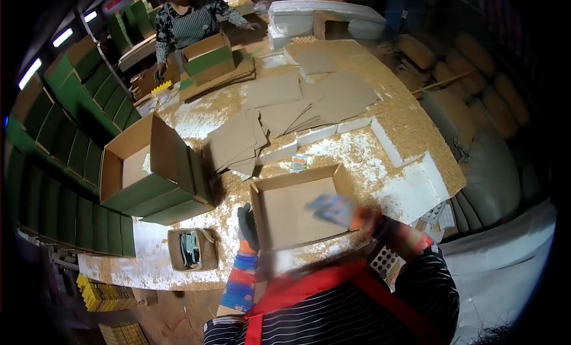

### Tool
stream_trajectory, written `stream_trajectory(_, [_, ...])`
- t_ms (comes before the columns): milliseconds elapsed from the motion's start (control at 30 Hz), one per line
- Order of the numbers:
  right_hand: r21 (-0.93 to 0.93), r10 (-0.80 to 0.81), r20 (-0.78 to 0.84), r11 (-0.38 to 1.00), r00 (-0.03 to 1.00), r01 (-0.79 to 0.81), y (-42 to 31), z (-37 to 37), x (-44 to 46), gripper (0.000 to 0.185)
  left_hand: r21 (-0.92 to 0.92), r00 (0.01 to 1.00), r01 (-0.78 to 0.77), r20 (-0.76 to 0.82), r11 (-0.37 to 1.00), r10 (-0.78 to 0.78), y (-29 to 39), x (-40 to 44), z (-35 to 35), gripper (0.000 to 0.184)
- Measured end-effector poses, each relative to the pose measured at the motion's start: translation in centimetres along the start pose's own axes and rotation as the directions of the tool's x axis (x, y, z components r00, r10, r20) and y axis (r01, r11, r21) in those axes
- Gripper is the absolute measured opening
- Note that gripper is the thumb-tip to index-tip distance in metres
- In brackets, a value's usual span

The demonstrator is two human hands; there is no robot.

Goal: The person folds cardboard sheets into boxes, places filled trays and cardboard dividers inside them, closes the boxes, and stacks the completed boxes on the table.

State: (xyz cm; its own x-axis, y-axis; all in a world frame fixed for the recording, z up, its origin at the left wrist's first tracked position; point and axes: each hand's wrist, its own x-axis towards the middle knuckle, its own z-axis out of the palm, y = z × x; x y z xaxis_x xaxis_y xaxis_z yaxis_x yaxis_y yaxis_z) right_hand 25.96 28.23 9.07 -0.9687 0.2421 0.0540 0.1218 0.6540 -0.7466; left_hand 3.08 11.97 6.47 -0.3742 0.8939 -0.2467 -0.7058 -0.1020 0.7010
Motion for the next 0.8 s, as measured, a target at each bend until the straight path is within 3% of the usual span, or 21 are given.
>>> stream_trajectory(33, [0.39,0.072,-0.306,0.919,0.949,0.056,-1.3,-2.4,-0.8,0.04,-0.178,0.993,0.089,-0.057,0.98,-0.1,0.0,0.1,-1.3,0.056])
stream_trajectory(67, [0.384,0.226,-0.474,0.923,0.851,-0.031,-3.2,-5.0,-1.5,0.044,-0.222,0.985,0.173,0.019,0.96,-0.174,-0.4,0.4,-3.7,0.052])
stream_trajectory(100, [0.485,0.35,-0.708,0.872,0.614,0.062,-0.3,-3.8,-2.6,0.041,-0.254,0.965,0.259,0.1,0.932,-0.242,-1.4,0.6,-6.0,0.053])
stream_trajectory(133, [0.732,0.584,-0.282,0.644,0.761,-0.222,0.7,-5.2,-5.4,0.038,0.335,0.986,-0.11,0.157,0.936,0.059,-3.3,0.4,-7.4,0.049])
stream_trajectory(167, [0.684,0.562,-0.013,0.609,0.827,-0.403,3.9,-4.6,-6.5,0.04,0.742,0.888,-0.46,0.372,0.488,0.271,-4.7,0.7,-7.6,0.045])
stream_trajectory(200, [0.56,0.497,0.257,0.623,0.829,-0.547,7.0,-4.0,-7.7,0.042,0.786,0.942,-0.331,0.304,0.523,0.14,-4.3,1.4,-6.5,0.046])
stream_trajectory(233, [0.968,0.606,0.212,-0.022,0.766,-0.251,7.2,-1.3,-10.1,0.044,0.826,0.974,-0.193,0.227,0.53,0.002,-4.0,2.0,-5.4,0.047])
stream_trajectory(267, [0.963,0.489,0.133,0.14,0.862,-0.228,9.8,1.1,-9.6,0.044,0.859,0.98,-0.059,0.146,0.509,-0.132,-3.7,2.6,-4.3,0.048])
stream_trajectory(300, [0.989,0.226,0.037,-0.15,0.973,-0.003,10.1,1.9,-9.6,0.043,0.783,0.953,0.297,-0.207,0.546,-0.222,-4.8,2.8,-3.7,0.05])
stream_trajectory(367, [0.927,0.427,0.088,0.296,0.9,-0.231,6.1,0.2,-6.8,0.04,0.812,0.979,0.195,-0.125,0.551,-0.162,-5.4,3.9,-3.3,0.056])
stream_trajectory(400, [0.798,0.485,-0.012,0.531,0.874,-0.283,8.3,2.1,-6.4,0.039,0.823,0.988,0.147,-0.092,0.549,-0.126,-5.5,4.1,-3.2,0.059])
stream_trajectory(433, [0.61,0.499,-0.133,0.722,0.856,-0.326,10.4,4.0,-5.9,0.038,0.794,0.996,-0.069,0.09,0.605,-0.005,-5.9,4.2,-2.7,0.064])
stream_trajectory(500, [0.662,0.528,-0.055,0.655,0.847,-0.365,9.3,3.5,-5.2,0.034,0.792,0.987,-0.156,0.144,0.591,0.068,-5.4,3.8,-1.4,0.071])
stream_trajectory(567, [0.747,0.549,0.028,0.543,0.836,-0.382,6.2,1.1,-4.4,0.033,0.555,0.998,0.056,-0.015,0.83,-0.058,-2.9,1.5,1.8,0.074])
stream_trajectory(600, [0.758,0.582,-0.021,0.539,0.813,-0.366,8.4,1.6,-5.1,0.036,0.395,0.991,0.133,-0.058,0.909,-0.12,-1.3,1.1,3.1,0.075])
stream_trajectory(633, [0.767,0.61,-0.071,0.539,0.789,-0.348,11.6,2.3,-6.0,0.04,0.413,0.997,0.08,-0.041,0.907,-0.069,0.3,1.3,3.5,0.076])
stream_trajectory(700, [0.626,0.419,-0.334,0.768,0.844,-0.134,20.3,4.5,-5.6,0.037,0.444,1.0,0.001,-0.018,0.896,0.008,2.4,0.6,3.1,0.076])
stream_trajectory(733, [0.531,0.303,-0.449,0.847,0.841,-0.022,22.3,5.4,-4.8,0.036,0.462,0.996,-0.086,0.037,0.883,0.078,3.5,0.6,1.3,0.068])
stream_trajectory(767, [0.959,0.341,-0.188,0.268,0.921,0.096,11.1,-1.1,-0.5,0.044,0.474,0.985,-0.174,0.092,0.863,0.148,4.7,0.6,-0.6,0.06])
stream_trajectory(800, [0.982,0.383,-0.179,0.119,0.906,0.143,4.4,-3.2,3.3,0.041,0.378,0.94,-0.339,0.097,0.861,0.327,7.6,-0.2,-1.6,0.053])
